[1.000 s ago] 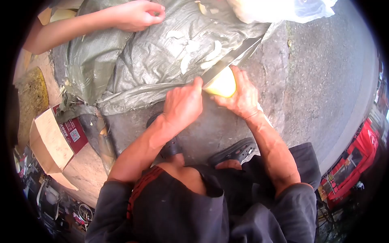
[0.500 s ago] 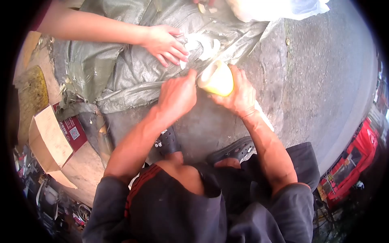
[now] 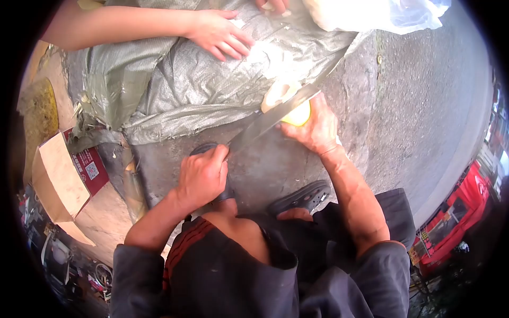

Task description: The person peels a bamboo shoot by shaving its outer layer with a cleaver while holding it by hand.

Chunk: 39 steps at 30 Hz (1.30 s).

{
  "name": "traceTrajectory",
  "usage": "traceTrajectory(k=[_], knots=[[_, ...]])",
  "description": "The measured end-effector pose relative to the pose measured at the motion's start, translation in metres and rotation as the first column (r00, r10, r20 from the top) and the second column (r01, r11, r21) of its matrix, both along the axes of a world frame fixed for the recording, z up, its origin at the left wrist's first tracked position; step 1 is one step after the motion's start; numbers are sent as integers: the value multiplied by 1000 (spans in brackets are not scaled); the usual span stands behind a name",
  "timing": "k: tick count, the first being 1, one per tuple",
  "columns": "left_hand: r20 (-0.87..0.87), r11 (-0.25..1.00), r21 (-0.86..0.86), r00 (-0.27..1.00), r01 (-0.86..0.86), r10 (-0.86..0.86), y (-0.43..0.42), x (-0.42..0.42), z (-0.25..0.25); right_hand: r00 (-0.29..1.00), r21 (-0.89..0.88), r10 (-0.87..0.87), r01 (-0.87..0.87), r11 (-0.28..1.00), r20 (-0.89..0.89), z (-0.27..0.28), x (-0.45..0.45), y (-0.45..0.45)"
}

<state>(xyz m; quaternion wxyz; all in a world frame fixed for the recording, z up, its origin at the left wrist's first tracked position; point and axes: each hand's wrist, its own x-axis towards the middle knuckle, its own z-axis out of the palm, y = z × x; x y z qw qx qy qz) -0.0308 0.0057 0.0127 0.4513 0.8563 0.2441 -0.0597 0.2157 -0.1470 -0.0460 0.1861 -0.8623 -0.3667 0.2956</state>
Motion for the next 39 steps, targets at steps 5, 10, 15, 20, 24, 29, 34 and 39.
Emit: traceTrajectory(k=[5, 10, 15, 20, 24, 29, 34, 39], knots=[[-52, 999, -34, 998, 26, -28, 3, 16, -13, 999, -11, 28, -27, 1000, 47, 6, -4, 5], [-77, 1000, 1, 997, 26, -26, -5, 40, -29, 992, 34, 70, -74, 997, 103, 3, -4, 3], [-75, 1000, -19, 997, 10, -11, -1, 59, -36, 994, 20, 48, -50, 999, 100, 5, -6, 3], [-121, 1000, -9, 992, 30, -31, 1, 75, -36, 995, -8, 43, -43, 999, 94, 6, -7, 4], [-166, 999, -24, 985, 40, -43, 1, 83, -37, 995, -6, 27, -27, 1000, 99, 6, -9, 3], [-180, 998, -27, 982, 51, -55, 4, 94, -37, 995, -5, 7, -6, 1000, 104, 6, -12, 4], [-139, 997, 6, 988, 71, -69, 6, 103, -46, 993, -5, -8, 8, 1000, 120, 5, -16, 3], [-152, 996, 17, 985, 84, -80, 8, 108, -50, 985, 29, 7, -13, 999, 173, 1, -20, -1]])
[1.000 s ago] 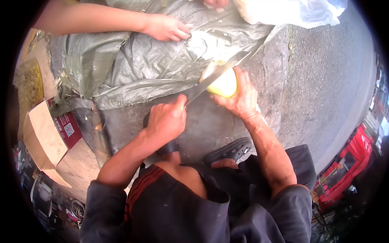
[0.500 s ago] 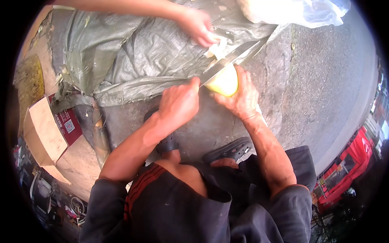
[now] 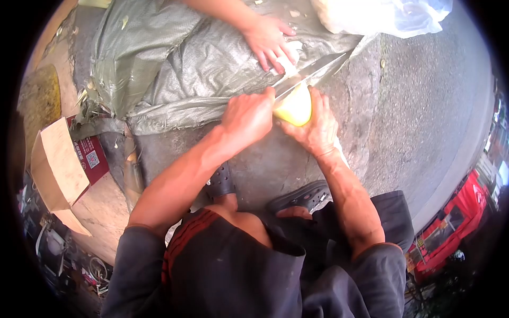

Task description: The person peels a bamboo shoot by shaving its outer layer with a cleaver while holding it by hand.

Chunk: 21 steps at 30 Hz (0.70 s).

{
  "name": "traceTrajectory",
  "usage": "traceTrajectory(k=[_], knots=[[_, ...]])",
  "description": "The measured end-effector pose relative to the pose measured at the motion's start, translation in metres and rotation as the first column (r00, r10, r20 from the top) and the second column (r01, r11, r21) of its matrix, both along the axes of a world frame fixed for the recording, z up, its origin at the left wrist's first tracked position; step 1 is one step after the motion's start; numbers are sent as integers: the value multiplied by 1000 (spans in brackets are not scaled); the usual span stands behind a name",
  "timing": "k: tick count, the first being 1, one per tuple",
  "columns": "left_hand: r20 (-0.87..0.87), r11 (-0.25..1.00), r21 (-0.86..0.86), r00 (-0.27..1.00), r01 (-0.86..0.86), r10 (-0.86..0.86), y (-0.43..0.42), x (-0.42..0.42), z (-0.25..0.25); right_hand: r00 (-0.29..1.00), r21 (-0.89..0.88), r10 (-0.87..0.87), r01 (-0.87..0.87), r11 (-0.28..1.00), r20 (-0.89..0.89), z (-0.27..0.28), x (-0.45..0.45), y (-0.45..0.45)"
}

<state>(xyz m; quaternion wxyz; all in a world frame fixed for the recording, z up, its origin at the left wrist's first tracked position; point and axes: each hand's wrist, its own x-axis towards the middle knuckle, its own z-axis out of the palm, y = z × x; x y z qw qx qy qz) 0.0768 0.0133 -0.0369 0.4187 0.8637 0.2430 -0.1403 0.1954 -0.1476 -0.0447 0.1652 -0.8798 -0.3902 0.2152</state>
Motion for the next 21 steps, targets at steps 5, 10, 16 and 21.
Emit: traceTrajectory(k=[5, 10, 16, 21], knots=[[-5, 1000, -1, 1000, 17, -17, 2, 4, -1, 1000, 57, 8, -9, 998, 29, 1, -4, 0], [13, 1000, -1, 1000, 16, -16, 3, 4, -3, 997, 87, 34, -40, 995, 63, -2, -6, -3], [-23, 995, 27, 995, 95, -94, 10, 10, 0, 992, 60, 50, -57, 997, 119, 0, -13, -4], [5, 998, 1, 998, 68, -68, 11, 8, -6, 998, 50, 21, -24, 998, 61, 2, -10, -3]])
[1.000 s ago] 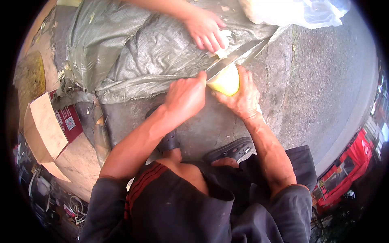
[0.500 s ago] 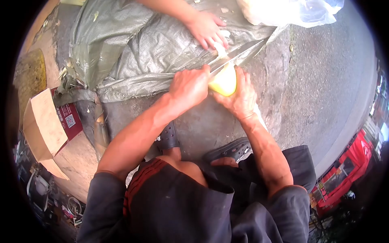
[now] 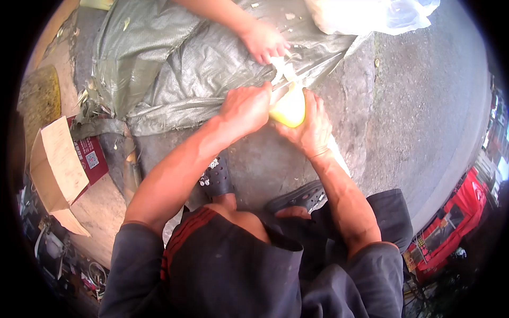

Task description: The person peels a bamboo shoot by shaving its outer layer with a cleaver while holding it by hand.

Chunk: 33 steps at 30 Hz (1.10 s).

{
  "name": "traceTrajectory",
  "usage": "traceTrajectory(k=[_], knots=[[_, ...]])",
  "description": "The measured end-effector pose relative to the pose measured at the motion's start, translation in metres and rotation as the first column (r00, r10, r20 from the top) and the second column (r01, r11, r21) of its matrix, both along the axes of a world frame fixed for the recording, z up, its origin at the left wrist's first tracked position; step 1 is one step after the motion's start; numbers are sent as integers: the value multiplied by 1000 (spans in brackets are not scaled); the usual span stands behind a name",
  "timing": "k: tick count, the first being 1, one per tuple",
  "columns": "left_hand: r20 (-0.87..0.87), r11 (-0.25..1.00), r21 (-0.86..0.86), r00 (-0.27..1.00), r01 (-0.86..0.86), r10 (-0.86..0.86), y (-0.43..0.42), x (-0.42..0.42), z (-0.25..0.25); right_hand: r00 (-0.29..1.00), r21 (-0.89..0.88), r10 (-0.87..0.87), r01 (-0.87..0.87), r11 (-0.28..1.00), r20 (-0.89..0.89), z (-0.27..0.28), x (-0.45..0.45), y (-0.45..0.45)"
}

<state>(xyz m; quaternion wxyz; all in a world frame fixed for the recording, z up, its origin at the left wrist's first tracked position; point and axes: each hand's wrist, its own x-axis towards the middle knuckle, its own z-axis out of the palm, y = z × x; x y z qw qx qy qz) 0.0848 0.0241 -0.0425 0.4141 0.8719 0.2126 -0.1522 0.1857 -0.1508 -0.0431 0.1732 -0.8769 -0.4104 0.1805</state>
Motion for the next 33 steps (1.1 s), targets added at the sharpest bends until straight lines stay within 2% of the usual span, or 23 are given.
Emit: traceTrajectory(k=[4, 8, 11, 12, 16, 19, 22, 25, 26, 32, 33], knots=[[6, 1000, 17, 1000, -6, 6, 4, -2, 0, 994, -92, -53, 44, 995, -100, 5, 13, 5], [-82, 998, 38, 995, 55, -52, 6, -3, 9, 871, -16, -118, 126, 992, -476, -4, 50, 3], [-98, 997, 40, 994, 59, -55, 7, -7, 12, 984, 81, 63, -50, 995, -165, -18, 60, -7], [-101, 997, 40, 993, 59, -55, 6, -8, 12, 993, 58, 74, -70, 996, -88, -10, 54, -5], [-28, 999, 26, 999, -39, 40, 0, -7, 9, 996, -17, -28, 26, 1000, -85, -8, 42, -16], [-64, 999, -3, 997, -37, 37, 4, -7, 9, 992, 55, -85, 90, 994, -93, -17, 38, -18], [-27, 998, 12, 998, -55, 56, 6, -7, 5, 961, -24, 61, -57, 998, 271, -3, 17, -12], [51, 996, 11, 995, -90, 90, 7, -12, -3, 986, -164, -152, 139, 977, -69, 16, 15, 6], [57, 994, 19, 993, -105, 104, 5, -18, -2, 982, -153, -156, 140, 978, -103, 19, 16, 9], [70, 989, -8, 986, -150, 150, -12, -94, 53, 975, -31, -80, 88, 996, 207, -4, -4, -11], [55, 990, -3, 989, -138, 138, -16, -107, 57, 982, -25, -64, 70, 997, 180, -6, -1, -12]])
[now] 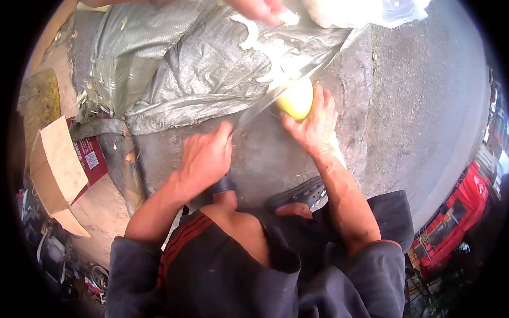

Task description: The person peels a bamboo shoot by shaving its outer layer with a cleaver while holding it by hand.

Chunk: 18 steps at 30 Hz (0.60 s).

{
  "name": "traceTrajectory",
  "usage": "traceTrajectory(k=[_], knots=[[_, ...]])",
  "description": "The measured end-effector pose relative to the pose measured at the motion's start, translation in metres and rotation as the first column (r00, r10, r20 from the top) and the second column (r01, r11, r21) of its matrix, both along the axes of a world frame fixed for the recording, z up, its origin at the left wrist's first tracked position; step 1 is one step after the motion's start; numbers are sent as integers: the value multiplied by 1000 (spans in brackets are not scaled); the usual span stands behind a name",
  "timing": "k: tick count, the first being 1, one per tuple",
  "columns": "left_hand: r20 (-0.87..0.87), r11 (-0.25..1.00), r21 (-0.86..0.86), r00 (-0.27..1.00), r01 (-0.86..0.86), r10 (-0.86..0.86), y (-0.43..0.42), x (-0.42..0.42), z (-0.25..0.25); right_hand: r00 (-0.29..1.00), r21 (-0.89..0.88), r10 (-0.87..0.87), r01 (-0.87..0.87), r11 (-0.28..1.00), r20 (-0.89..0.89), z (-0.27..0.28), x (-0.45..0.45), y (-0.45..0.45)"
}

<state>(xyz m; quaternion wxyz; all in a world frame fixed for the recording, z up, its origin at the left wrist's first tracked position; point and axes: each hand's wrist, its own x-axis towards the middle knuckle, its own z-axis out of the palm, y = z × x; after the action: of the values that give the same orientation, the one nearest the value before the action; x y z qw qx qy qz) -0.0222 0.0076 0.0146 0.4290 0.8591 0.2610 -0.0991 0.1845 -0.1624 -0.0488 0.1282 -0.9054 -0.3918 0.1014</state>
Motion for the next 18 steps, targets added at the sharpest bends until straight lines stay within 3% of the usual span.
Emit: traceTrajectory(k=[2, 6, 12, 15, 18], knots=[[-4, 1000, -7, 1000, -4, 4, -8, -21, 6, 998, 13, 40, -40, 999, -50, -2, 8, -3], [-14, 998, -36, 999, -44, 44, -15, -38, 11, 995, 47, 98, -99, 994, 22, -4, 5, -4], [-33, 997, -60, 999, -38, 36, -14, -37, 8, 995, 93, 80, -74, 993, -61, -6, 8, -2], [-51, 998, -65, 999, -19, 16, -10, -34, 5, 972, 45, -27, 38, 998, -235, 2, 5, 3], [-67, 998, -60, 998, -20, 16, -10, -27, -10, 979, 5, -2, 3, 1000, -206, 3, 8, 2]])
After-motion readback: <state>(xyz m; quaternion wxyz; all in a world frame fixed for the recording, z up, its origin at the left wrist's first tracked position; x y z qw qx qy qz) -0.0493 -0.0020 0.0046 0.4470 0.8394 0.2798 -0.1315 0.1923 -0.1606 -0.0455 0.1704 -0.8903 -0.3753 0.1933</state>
